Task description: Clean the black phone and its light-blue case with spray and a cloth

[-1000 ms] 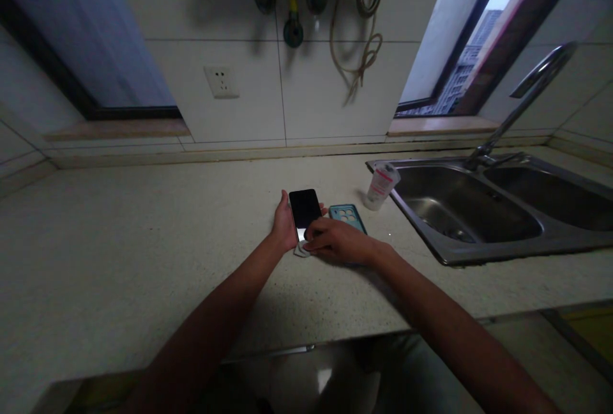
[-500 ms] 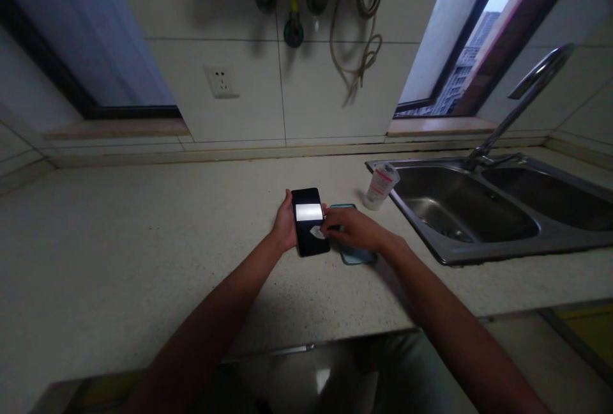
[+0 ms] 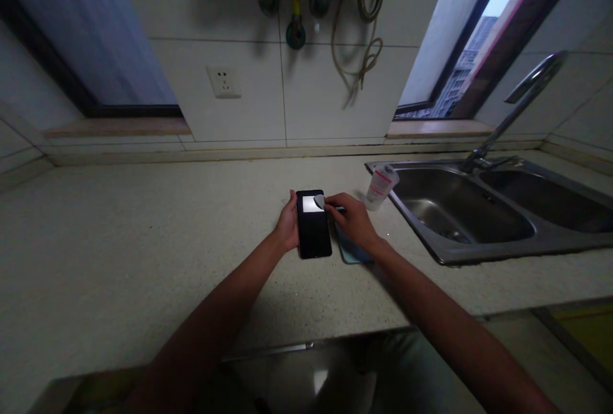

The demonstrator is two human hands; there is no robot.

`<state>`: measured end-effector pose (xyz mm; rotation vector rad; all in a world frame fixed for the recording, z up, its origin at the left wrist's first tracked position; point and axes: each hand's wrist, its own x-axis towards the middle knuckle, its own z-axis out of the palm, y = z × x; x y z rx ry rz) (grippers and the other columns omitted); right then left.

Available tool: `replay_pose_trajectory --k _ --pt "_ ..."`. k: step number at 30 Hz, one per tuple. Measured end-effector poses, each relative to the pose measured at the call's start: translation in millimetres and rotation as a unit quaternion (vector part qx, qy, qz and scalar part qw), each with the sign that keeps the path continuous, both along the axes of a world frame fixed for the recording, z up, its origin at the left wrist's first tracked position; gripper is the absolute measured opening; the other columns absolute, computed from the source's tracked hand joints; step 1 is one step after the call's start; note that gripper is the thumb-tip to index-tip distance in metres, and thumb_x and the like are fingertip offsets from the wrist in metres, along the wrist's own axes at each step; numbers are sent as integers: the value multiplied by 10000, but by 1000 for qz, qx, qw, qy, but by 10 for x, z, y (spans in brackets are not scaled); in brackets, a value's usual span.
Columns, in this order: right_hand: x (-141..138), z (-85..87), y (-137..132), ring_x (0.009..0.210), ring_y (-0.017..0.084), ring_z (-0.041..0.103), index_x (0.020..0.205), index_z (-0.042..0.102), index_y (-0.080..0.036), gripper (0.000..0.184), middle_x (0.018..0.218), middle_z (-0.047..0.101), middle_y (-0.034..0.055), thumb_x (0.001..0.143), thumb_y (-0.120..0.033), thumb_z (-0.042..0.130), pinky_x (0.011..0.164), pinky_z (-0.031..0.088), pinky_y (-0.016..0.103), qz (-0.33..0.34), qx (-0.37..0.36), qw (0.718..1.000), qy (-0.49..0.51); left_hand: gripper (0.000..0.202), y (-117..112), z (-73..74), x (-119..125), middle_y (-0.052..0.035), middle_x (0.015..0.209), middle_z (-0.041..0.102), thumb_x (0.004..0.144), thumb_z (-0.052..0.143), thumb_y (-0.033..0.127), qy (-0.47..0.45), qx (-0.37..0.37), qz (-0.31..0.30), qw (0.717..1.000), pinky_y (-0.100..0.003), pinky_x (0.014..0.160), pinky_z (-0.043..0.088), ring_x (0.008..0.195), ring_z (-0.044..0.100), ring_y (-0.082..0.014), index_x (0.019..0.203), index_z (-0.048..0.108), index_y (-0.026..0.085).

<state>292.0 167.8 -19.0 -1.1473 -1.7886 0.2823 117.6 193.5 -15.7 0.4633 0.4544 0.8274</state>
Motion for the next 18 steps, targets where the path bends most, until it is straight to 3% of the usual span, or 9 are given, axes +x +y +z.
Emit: replay_pose_trajectory --k 5,9,18 --pt "-16 -22 0 915 235 688 1080 697 -203 282 1048 707 96 898 -404 622 781 593 414 -18 -86 989 121 722 -11 -51 -16 -175 969 739 926 315 711 -33 -2 -83 996 -560 927 482 944 705 -334 1153 669 124" --pt "-47 -14 -19 970 237 673 1140 666 -202 361 1122 673 113 893 -462 621 814 597 423 3 -97 985 142 742 -1 -73 -11 -178 1002 739 912 309 734 -45 -2 -86 995 -562 944 475 963 705 -333 1165 664 134" --pt "-33 16 -40 1288 276 521 1357 564 -253 432 1367 575 132 948 -392 579 1097 412 527 64 -1 997 -34 776 -87 23 39 -176 997 741 912 278 741 -18 -34 -81 996 -479 883 529 944 714 -322 1205 650 126"
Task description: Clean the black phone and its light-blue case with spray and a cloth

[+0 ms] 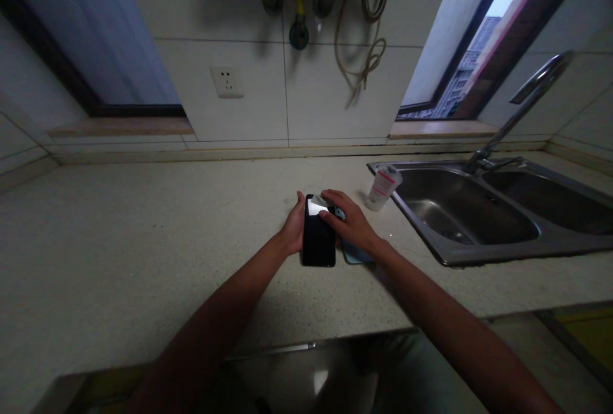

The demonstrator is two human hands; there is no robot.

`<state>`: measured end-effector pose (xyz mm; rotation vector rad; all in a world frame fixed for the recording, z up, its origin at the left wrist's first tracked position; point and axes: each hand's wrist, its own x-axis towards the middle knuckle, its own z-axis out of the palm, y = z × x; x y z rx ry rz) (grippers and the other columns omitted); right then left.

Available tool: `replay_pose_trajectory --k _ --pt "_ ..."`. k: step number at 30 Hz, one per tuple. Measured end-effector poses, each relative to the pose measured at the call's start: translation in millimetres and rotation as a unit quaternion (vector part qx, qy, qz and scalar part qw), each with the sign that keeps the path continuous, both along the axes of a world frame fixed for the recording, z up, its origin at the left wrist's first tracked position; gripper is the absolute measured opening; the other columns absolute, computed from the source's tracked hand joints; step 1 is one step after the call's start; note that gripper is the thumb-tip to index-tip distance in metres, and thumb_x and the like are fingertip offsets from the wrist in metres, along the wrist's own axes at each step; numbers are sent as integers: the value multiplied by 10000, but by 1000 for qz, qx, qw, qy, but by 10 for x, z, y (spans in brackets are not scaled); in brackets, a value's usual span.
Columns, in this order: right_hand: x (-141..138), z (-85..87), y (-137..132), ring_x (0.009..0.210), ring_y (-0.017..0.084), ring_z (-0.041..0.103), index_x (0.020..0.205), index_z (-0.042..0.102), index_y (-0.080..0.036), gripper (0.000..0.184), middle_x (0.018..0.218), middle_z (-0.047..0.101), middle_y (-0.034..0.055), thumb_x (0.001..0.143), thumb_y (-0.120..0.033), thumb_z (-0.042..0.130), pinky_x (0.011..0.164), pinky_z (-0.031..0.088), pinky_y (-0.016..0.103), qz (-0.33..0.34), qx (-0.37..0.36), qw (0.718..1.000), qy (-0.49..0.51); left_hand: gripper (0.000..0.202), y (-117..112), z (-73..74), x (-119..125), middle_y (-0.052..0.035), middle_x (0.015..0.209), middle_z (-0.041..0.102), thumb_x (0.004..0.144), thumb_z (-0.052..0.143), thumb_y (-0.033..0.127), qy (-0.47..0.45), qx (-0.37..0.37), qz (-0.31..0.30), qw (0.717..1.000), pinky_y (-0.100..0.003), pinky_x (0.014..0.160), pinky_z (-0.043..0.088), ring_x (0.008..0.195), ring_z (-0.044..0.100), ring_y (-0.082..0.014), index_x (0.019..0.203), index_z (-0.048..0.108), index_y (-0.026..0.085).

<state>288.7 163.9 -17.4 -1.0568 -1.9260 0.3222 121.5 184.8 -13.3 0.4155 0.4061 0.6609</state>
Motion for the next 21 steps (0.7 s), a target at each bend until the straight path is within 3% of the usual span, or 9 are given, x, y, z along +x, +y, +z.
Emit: replay_pose_trajectory --k 7,10,16,21 --pt "-48 15 0 1380 294 439 1465 454 -165 557 1457 501 202 989 -449 508 1163 313 578 59 56 988 -132 815 -45 -19 25 -194 1075 724 907 244 749 -7 22 -4 1000 -454 906 516 1011 697 -327 1280 617 128" --pt "-82 38 -26 1413 290 413 1455 464 -164 543 1487 485 192 997 -454 495 1185 264 595 77 71 981 -162 859 -63 -9 17 -199 1103 715 896 200 764 -7 18 -25 999 -448 937 498 1062 680 -324 1306 601 124" --pt "-160 142 -103 1343 279 499 1247 651 -208 323 1282 666 121 999 -355 505 1158 336 572 116 91 975 -168 862 -59 21 9 -182 1054 718 881 199 783 -53 -2 -8 999 -440 938 495 1040 686 -306 1261 621 135" --pt "-176 196 -133 1197 249 604 1121 706 -199 259 1183 708 120 991 -277 496 1101 418 524 145 117 973 -133 896 -19 20 -28 -162 924 720 836 204 834 -63 -33 -11 997 -425 856 531 928 706 -301 1153 655 128"
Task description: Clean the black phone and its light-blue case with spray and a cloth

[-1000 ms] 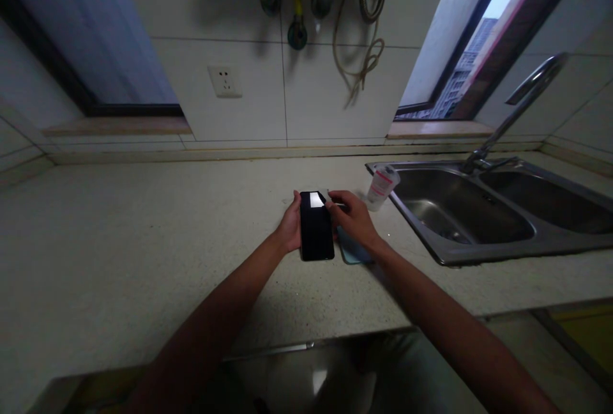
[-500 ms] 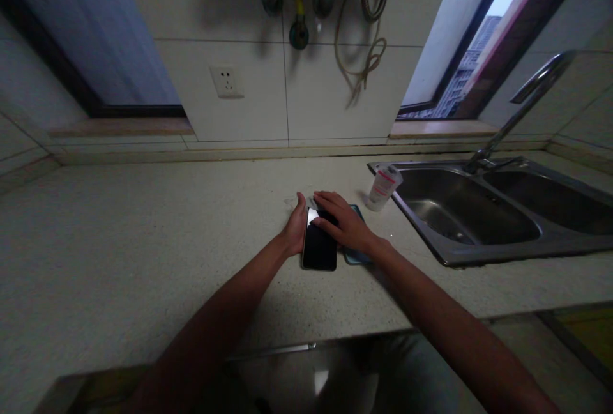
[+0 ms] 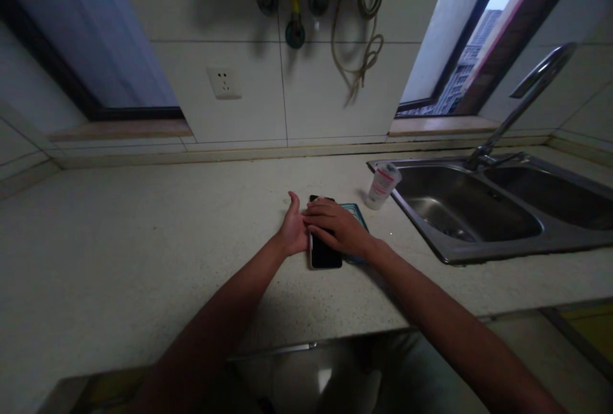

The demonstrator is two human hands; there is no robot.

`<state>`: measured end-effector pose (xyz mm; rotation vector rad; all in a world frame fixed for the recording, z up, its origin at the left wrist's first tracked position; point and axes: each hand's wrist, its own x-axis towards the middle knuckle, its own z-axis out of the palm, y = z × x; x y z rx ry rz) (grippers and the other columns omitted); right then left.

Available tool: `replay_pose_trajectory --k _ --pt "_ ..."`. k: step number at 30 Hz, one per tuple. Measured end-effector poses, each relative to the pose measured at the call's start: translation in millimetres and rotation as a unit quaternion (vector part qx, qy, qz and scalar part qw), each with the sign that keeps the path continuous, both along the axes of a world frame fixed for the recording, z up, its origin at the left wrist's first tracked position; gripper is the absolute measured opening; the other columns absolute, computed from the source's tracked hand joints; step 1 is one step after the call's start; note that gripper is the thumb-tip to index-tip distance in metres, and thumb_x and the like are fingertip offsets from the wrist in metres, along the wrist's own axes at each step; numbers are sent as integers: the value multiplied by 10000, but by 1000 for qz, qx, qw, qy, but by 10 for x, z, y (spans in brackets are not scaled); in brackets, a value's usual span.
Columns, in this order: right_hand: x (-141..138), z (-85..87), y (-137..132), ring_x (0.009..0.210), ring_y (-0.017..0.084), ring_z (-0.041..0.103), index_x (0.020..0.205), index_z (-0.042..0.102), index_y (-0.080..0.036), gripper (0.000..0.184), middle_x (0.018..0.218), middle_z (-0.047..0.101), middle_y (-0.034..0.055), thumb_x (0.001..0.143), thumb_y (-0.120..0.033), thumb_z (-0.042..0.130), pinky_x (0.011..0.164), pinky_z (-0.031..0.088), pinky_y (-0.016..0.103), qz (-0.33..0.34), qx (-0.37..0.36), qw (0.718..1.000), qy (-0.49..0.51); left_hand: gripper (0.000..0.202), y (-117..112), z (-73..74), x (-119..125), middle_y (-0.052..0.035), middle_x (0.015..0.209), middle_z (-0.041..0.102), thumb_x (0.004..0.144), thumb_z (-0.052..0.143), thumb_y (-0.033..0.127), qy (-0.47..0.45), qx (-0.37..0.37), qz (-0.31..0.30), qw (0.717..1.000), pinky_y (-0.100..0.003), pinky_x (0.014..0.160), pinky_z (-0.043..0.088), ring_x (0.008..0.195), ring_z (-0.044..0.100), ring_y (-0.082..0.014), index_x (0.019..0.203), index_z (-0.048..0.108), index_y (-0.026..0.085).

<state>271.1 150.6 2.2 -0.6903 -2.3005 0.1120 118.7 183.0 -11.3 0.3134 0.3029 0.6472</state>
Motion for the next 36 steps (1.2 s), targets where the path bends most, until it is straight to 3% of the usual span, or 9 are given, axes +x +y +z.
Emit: replay_pose_trajectory --k 4,9,14,20,24,36 --pt "1 -2 -25 1053 222 654 1006 739 -224 228 1070 746 81 976 -273 519 1063 434 498 30 -4 999 -9 931 9 19 -20 -170 902 717 823 178 851 12 -1 11 1000 -420 813 545 888 703 -307 1129 659 115" --pt "-32 58 -125 965 218 617 931 762 -220 229 993 765 55 969 -316 557 893 483 401 82 -46 991 -92 965 63 -40 -22 -216 1006 717 833 165 848 19 37 29 999 -448 890 523 971 691 -327 1169 642 79" --pt "-37 99 -207 944 183 643 950 767 -190 179 1073 754 68 933 -165 590 842 498 326 131 -105 968 -186 924 118 -101 -35 -254 1065 706 867 210 807 32 39 56 997 -494 929 503 1019 687 -353 1210 617 52" --pt "-20 115 -244 992 166 706 954 773 -208 214 1095 762 57 894 -89 606 829 516 278 149 -194 949 -197 890 75 -8 -27 -255 1067 709 881 222 787 50 9 65 997 -536 910 509 999 697 -366 1219 614 62" --pt "35 144 -259 884 155 730 909 781 -220 228 965 790 36 864 -62 622 778 518 251 134 -238 942 -193 876 70 12 -34 -239 1043 718 888 229 779 57 11 59 997 -521 882 527 980 703 -359 1221 623 70" --pt "304 223 -176 775 149 723 888 791 -213 243 880 792 10 796 -27 664 746 504 242 38 -288 934 -207 820 121 -75 -79 -193 963 729 899 250 763 71 45 67 994 -521 833 537 869 712 -320 1204 650 116"
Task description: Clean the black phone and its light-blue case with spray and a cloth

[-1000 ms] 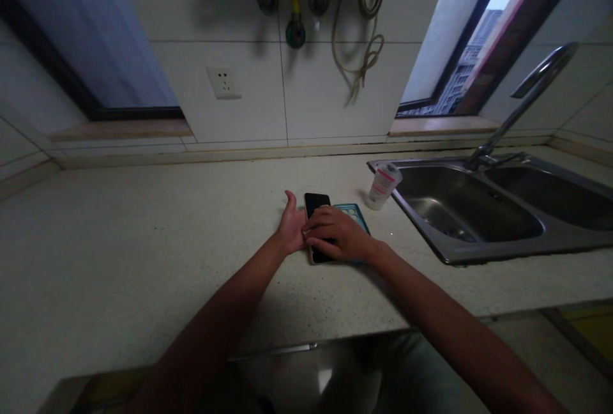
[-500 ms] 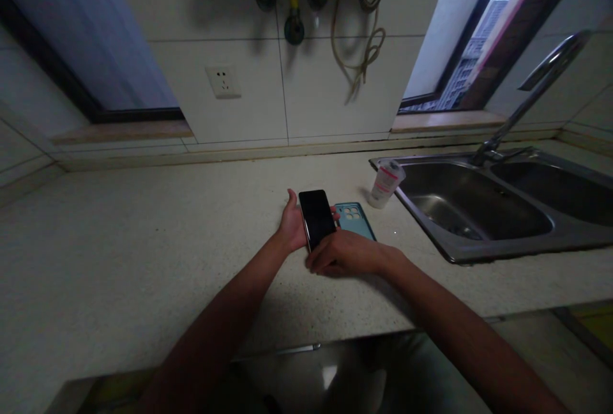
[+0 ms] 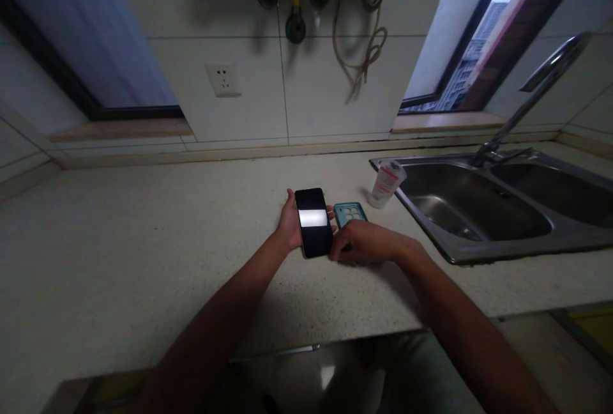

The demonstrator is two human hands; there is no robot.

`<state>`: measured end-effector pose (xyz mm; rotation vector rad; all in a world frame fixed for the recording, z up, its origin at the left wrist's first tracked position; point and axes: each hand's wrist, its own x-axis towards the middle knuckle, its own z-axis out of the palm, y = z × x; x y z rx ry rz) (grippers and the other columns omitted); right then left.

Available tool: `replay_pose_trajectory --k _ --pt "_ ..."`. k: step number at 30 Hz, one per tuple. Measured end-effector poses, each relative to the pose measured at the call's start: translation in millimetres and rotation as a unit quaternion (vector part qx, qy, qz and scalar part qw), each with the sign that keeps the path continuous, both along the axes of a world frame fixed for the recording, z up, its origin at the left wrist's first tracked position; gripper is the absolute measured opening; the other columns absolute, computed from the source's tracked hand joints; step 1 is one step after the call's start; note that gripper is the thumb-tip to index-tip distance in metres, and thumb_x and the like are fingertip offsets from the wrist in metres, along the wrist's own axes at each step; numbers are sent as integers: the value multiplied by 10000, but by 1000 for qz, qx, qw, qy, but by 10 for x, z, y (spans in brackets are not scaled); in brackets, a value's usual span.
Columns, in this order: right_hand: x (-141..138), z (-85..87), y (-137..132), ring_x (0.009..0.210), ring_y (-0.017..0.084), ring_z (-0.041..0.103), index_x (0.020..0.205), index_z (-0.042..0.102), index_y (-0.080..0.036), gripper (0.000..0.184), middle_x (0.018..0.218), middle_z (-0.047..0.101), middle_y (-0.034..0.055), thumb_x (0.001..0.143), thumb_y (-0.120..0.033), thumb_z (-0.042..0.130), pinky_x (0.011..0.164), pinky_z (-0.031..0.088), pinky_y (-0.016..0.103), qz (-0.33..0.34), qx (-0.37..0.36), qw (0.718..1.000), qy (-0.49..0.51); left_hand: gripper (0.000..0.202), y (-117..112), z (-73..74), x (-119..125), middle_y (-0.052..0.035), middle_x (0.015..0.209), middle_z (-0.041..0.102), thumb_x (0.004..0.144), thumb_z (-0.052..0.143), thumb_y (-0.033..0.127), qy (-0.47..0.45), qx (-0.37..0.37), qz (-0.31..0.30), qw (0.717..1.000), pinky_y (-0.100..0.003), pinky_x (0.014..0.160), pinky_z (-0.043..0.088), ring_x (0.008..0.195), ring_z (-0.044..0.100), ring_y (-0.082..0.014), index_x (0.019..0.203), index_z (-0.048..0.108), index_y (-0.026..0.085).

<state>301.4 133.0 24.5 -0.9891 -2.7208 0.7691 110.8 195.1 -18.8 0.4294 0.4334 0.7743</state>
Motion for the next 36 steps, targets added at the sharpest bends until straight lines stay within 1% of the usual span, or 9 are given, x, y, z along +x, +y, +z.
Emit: replay_pose_trajectory --k 3,7,11,15,22,26,28,32,36 --pt "46 26 35 737 150 701 859 777 -197 225 843 779 16 790 -25 649 712 483 248 -26 35 999 5 834 9 -11 -1 -194 952 728 892 249 775 -1 8 -4 1000 -497 807 546 865 715 -318 1196 651 110" --pt "65 42 73 710 174 670 867 756 -181 166 820 758 42 805 -76 642 657 448 269 -101 111 989 3 848 32 -25 1 -196 961 730 893 233 776 2 28 -15 999 -489 793 548 850 720 -322 1204 649 106" --pt "50 -7 119 779 193 678 883 729 -171 135 875 744 62 845 -108 616 718 478 295 -131 151 978 68 876 51 -24 6 -203 962 734 894 202 778 11 21 3 1000 -449 747 554 802 718 -304 1200 657 94" --pt "14 -96 170 867 207 677 940 703 -182 146 927 723 80 910 -150 564 792 513 331 -147 199 955 163 855 36 7 19 -167 908 739 905 222 767 5 8 13 1000 -410 738 557 766 708 -265 1189 668 94" --pt "-47 -267 232 977 241 674 1049 696 -224 176 1046 727 89 898 -203 608 875 532 413 -227 237 902 282 828 8 44 30 -156 913 736 897 253 774 11 -16 10 1000 -472 804 560 804 710 -282 1125 686 106" --pt "-69 -354 290 1014 255 665 1106 693 -239 266 1158 702 91 841 -247 669 875 542 439 -279 157 876 359 819 12 24 30 -156 881 731 866 286 805 11 -31 -11 999 -505 792 562 792 710 -295 1045 697 119" --pt "-99 -378 310 909 232 677 1137 674 -233 339 1098 705 85 804 -284 710 797 564 412 -297 61 857 417 824 9 13 31 -159 869 729 855 294 816 9 -26 -22 999 -508 778 567 785 710 -298 1023 694 115" --pt "-173 -363 305 671 157 635 1179 620 -228 474 878 682 23 738 -319 765 589 540 313 -299 -126 797 509 841 -3 -7 39 -164 869 726 849 277 824 -3 -3 -45 999 -494 737 577 780 712 -299 1031 688 114" --pt "-204 -322 280 608 114 578 1130 636 -234 456 880 668 3 709 -309 792 521 488 265 -301 -175 766 541 852 -6 -25 46 -159 859 725 836 277 839 -5 9 -73 997 -468 711 581 784 715 -297 1067 688 129"
